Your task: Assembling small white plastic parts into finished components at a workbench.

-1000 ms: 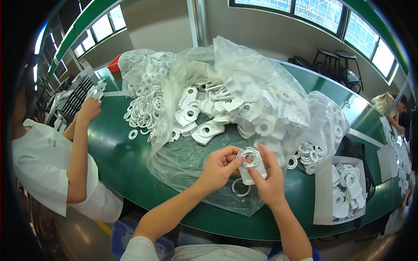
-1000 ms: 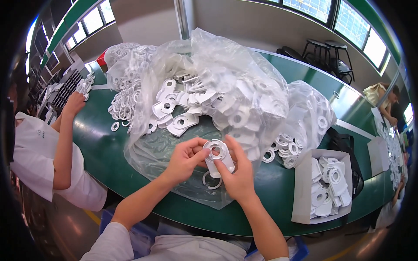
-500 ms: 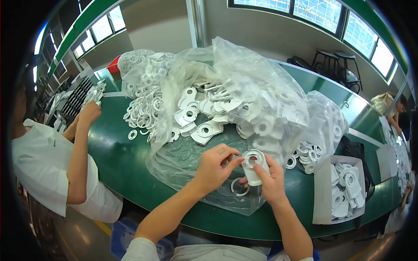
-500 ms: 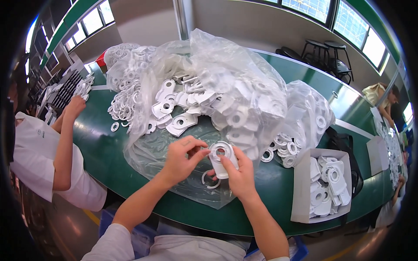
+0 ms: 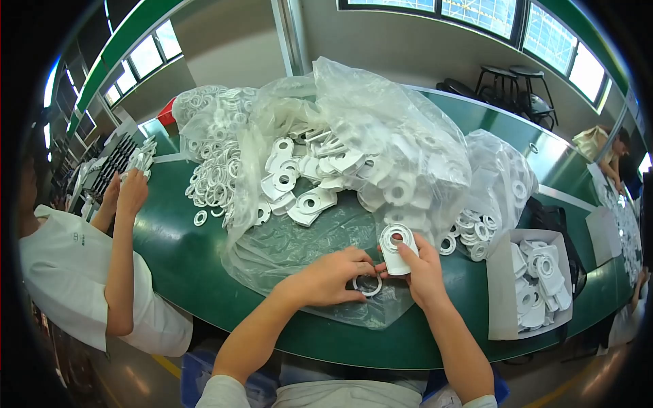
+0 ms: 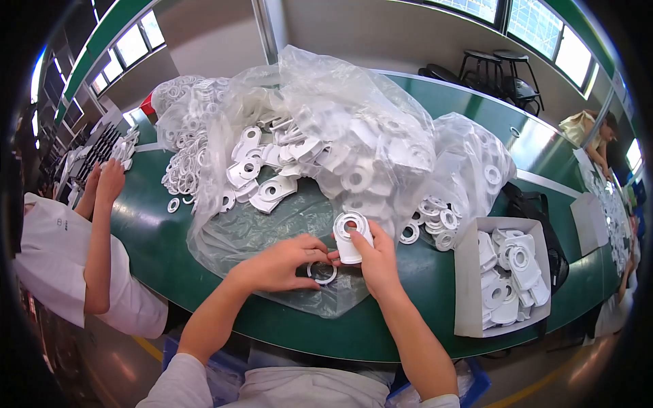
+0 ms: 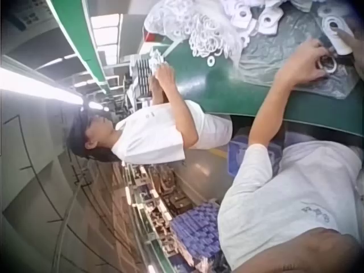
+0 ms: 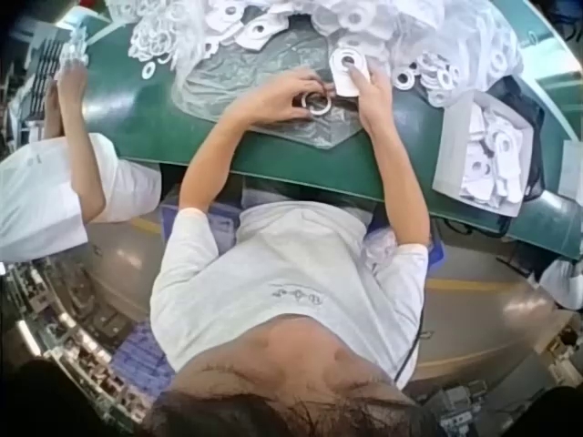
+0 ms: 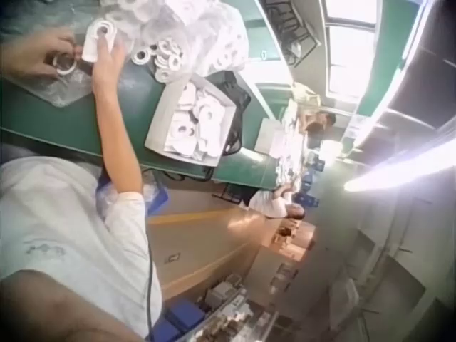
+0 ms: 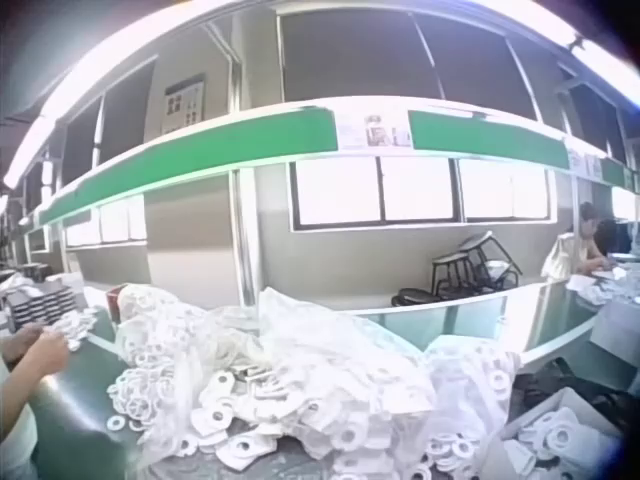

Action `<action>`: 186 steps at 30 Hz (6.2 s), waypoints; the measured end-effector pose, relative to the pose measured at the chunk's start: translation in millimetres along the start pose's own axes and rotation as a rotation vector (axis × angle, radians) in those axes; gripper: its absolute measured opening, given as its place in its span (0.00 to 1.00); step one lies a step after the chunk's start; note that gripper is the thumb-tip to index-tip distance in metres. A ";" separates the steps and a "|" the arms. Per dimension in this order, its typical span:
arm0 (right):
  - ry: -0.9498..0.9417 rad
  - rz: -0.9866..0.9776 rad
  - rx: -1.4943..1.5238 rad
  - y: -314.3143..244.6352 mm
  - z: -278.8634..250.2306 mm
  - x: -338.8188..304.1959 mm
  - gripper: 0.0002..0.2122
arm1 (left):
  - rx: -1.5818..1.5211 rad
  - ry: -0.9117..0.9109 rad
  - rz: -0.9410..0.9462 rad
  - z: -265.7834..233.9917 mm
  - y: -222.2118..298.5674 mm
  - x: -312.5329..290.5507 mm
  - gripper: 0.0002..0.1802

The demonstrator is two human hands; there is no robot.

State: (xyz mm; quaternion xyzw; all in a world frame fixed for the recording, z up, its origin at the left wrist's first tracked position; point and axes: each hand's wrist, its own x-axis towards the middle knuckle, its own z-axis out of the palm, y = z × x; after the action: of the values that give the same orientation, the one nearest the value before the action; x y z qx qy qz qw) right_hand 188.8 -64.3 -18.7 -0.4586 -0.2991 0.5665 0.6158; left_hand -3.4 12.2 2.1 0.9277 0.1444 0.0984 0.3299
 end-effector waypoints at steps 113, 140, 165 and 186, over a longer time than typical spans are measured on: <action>-0.265 -0.207 -0.146 3.4 24.1 -19.0 0.17 | -0.731 0.515 -0.294 1.7 1.0 1.6 0.09; -0.020 -0.343 -0.500 10.1 23.4 -22.7 0.12 | -0.387 0.631 -0.050 15.3 19.2 3.5 0.05; -0.053 -0.129 -0.150 21.6 16.4 -13.0 0.13 | -0.985 0.502 -0.325 20.9 13.7 11.8 0.14; -0.113 -0.238 -0.208 11.7 24.2 -18.3 0.18 | -0.936 0.540 -0.198 33.2 16.8 10.3 0.21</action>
State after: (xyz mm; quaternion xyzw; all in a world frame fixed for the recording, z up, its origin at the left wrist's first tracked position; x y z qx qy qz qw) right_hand 159.1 -77.3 -16.8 -0.4486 -0.4425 0.4805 0.6100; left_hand 19.0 -16.1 -11.6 0.6058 0.2512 0.3551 0.6662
